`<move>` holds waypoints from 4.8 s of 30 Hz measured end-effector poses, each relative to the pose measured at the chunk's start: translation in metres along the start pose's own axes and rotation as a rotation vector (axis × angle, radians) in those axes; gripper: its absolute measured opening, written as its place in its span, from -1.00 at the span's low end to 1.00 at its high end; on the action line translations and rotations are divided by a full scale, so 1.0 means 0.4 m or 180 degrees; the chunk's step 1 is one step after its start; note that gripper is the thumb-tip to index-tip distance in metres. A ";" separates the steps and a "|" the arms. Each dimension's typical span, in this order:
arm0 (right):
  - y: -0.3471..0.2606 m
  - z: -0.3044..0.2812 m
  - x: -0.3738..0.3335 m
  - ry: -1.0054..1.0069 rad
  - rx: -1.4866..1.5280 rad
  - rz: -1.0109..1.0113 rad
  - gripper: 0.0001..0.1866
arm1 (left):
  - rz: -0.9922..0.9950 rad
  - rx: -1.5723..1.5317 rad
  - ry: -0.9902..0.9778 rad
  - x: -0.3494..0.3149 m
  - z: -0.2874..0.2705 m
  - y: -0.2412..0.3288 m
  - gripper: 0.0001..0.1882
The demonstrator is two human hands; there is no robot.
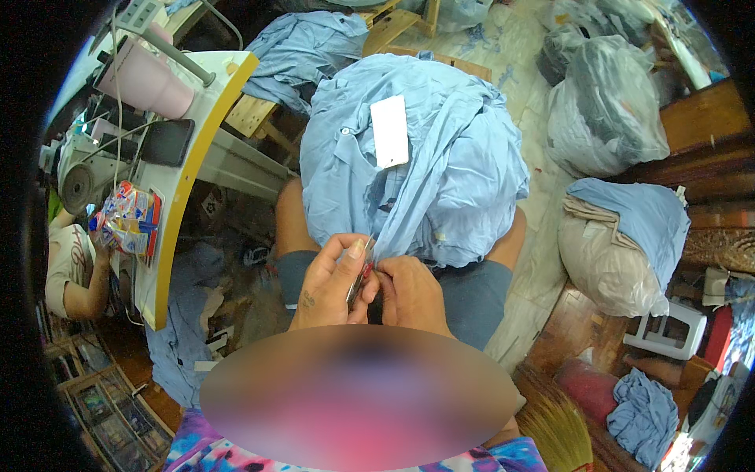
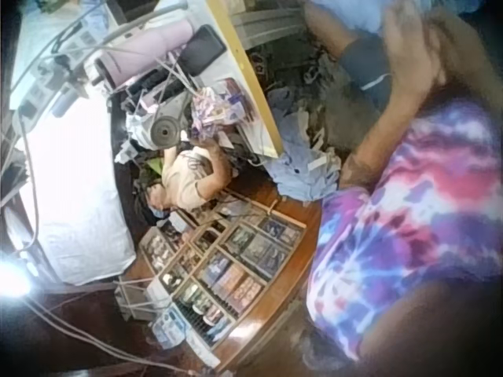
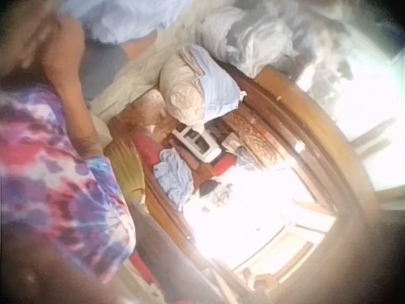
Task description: The person uses small shears to cut and remove loose threads from light blue shirts, handling each garment to clear the collar and seams.
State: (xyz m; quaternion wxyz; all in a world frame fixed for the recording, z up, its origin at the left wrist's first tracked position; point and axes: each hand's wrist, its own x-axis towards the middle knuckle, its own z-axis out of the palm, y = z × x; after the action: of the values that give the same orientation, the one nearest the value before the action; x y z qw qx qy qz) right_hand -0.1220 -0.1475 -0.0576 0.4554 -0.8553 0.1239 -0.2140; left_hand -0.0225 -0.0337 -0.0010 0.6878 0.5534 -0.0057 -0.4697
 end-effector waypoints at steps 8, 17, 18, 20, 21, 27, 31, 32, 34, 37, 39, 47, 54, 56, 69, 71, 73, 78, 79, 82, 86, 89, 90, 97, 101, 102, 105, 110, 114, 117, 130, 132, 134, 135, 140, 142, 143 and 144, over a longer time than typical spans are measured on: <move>0.000 -0.009 0.019 -0.0261 -0.0537 -0.0383 -0.82 | 0.0043 0.0209 0.0297 0.012 0.003 0.060 -0.61; -0.009 0.027 -0.006 -0.0397 -0.0421 0.0143 -0.83 | 0.0241 0.0367 0.0393 0.063 0.019 0.076 -0.59; -0.002 0.030 -0.009 -0.0399 -0.0461 0.0145 -0.82 | 0.0228 0.0364 0.0426 0.070 0.022 0.084 -0.60; 0.010 0.034 -0.013 -0.0402 -0.0535 0.0144 -0.81 | 0.0195 0.0374 0.0484 0.080 0.027 0.093 -0.60; 0.010 0.031 -0.011 -0.0434 -0.0510 0.0115 -0.81 | 0.0177 0.0385 0.0508 0.084 0.030 0.094 -0.60; -0.011 0.007 0.001 -0.1009 -0.0583 0.0059 -0.80 | 0.0118 0.0579 0.0600 0.117 0.039 0.128 -0.62; -0.003 -0.001 0.008 -0.1243 -0.0744 -0.0089 -0.82 | -0.0020 0.0382 0.0501 0.146 0.030 0.154 -0.65; 0.001 -0.001 0.009 -0.1366 -0.0807 -0.0125 -0.83 | -0.0009 0.0304 0.0491 0.152 0.034 0.163 -0.66; 0.015 0.015 -0.006 -0.1439 -0.0625 -0.0311 -0.84 | 0.0013 0.0143 0.0469 0.165 0.043 0.180 -0.67; 0.007 0.024 -0.002 -0.1573 -0.0597 -0.0290 -0.82 | 0.0156 -0.0164 0.0489 0.182 0.039 0.196 -0.67; -0.005 0.020 0.004 -0.1670 -0.0590 -0.0190 -0.81 | 0.0210 -0.0423 0.0449 0.195 0.032 0.177 -0.67; 0.025 -0.108 0.193 -0.0456 -0.0228 -0.0111 -0.85 | 0.0725 -0.0253 0.0258 0.125 -0.008 0.093 -0.61; 0.014 -0.171 0.554 -0.0462 -0.1521 -0.0370 -0.63 | 0.0869 -0.0456 0.0326 0.136 -0.034 0.035 -0.55; -0.015 -0.127 0.542 -0.0908 -0.2149 -0.0136 -0.50 | 0.1472 0.0348 0.0908 0.161 -0.077 0.046 -0.50; 0.075 -0.130 0.425 -0.0044 -0.0354 0.0864 -0.73 | 0.0412 0.0250 0.1145 0.158 -0.324 0.077 -0.63; 0.068 -0.135 0.402 0.0236 0.0049 0.0976 -0.78 | 0.1266 0.1171 0.2200 0.117 -0.363 0.054 -0.62; 0.060 -0.130 0.384 0.0493 0.0574 0.1132 -0.78 | 0.1811 0.1936 0.2517 0.126 -0.359 0.042 -0.61; 0.048 -0.149 0.354 0.0945 0.0988 0.1302 -0.75 | 0.2333 0.2523 0.1125 0.349 -0.123 0.145 -0.64; 0.029 -0.144 0.353 0.1005 0.0936 0.1297 -0.76 | 0.2626 0.2851 0.0958 0.418 -0.127 0.138 -0.69; 0.000 -0.169 0.324 0.1148 0.0606 0.1262 -0.80 | 0.2444 0.2434 -0.0186 0.522 -0.149 0.195 -0.75; -0.028 -0.165 0.250 0.0907 -0.0700 0.0737 -0.85 | 0.2014 0.1781 -0.0986 0.567 -0.165 0.381 -0.85; -0.003 -0.082 0.276 0.1061 -0.1201 0.0379 -0.76 | 0.2369 0.2427 -0.0432 0.577 -0.164 0.411 -0.81; 0.003 -0.065 0.273 0.1169 -0.1173 0.0516 -0.71 | 0.2463 0.2779 0.0050 0.585 -0.183 0.386 -0.79; 0.064 -0.031 0.247 0.1193 -0.1279 0.0964 -0.49 | 0.1095 0.0607 0.0746 0.325 -0.185 0.173 -0.67; 0.060 -0.005 0.243 0.0816 -0.1354 0.0730 -0.57 | 0.1346 0.0364 0.0365 0.225 -0.108 0.057 -0.71; 0.061 -0.005 0.240 0.0767 -0.1423 0.0678 -0.59 | 0.1296 0.0469 0.0406 0.214 -0.090 0.041 -0.71; 0.078 -0.002 0.220 0.0593 -0.1092 0.0883 -0.63 | 0.1072 0.0591 0.0378 0.188 -0.049 0.016 -0.75; 0.024 -0.004 0.272 0.1137 -0.1463 0.0616 -0.71 | 0.1436 0.0676 0.0420 0.220 -0.036 -0.028 -0.78; 0.064 -0.019 0.324 0.0831 -0.1564 0.0488 -0.67 | 0.1339 0.0736 0.0417 0.207 -0.030 -0.003 -0.76; 0.048 -0.049 0.304 0.0710 -0.0805 0.0795 -0.68 | 0.1021 0.0476 0.0220 0.159 -0.010 0.039 -0.74; 0.037 -0.097 0.235 0.0545 0.1405 0.1535 -0.71 | 0.0695 -0.0291 -0.0382 0.163 0.018 0.001 -0.72; 0.042 -0.104 0.244 0.0653 0.1434 0.1595 -0.70 | 0.0913 -0.0237 -0.0275 0.190 0.024 -0.021 -0.73; 0.044 -0.110 0.249 0.0702 0.1217 0.1545 -0.72 | 0.0922 -0.0226 -0.0250 0.207 0.031 -0.027 -0.73; 0.044 -0.113 0.251 0.0696 0.0987 0.1463 -0.75 | 0.0823 -0.0241 -0.0282 0.213 0.033 -0.021 -0.74; 0.046 -0.115 0.247 0.0694 0.0169 0.1060 -0.81 | 0.0680 -0.0495 -0.0265 0.225 0.057 -0.018 -0.76; 0.065 -0.112 0.242 0.0743 -0.0007 0.0852 -0.82 | 0.0667 -0.0526 -0.0275 0.231 0.061 -0.023 -0.77; 0.068 -0.110 0.240 0.0740 -0.0080 0.0814 -0.82 | 0.0646 -0.0539 -0.0285 0.233 0.061 -0.026 -0.78; 0.070 -0.108 0.238 0.0738 -0.0153 0.0776 -0.82 | 0.0626 -0.0553 -0.0295 0.235 0.062 -0.028 -0.78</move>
State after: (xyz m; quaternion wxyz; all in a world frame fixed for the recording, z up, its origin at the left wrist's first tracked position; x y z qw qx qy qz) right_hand -0.0598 -0.2332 -0.0353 0.4401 -0.8141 0.2834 -0.2514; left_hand 0.0096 -0.1130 -0.0482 0.7748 0.4663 -0.0510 -0.4238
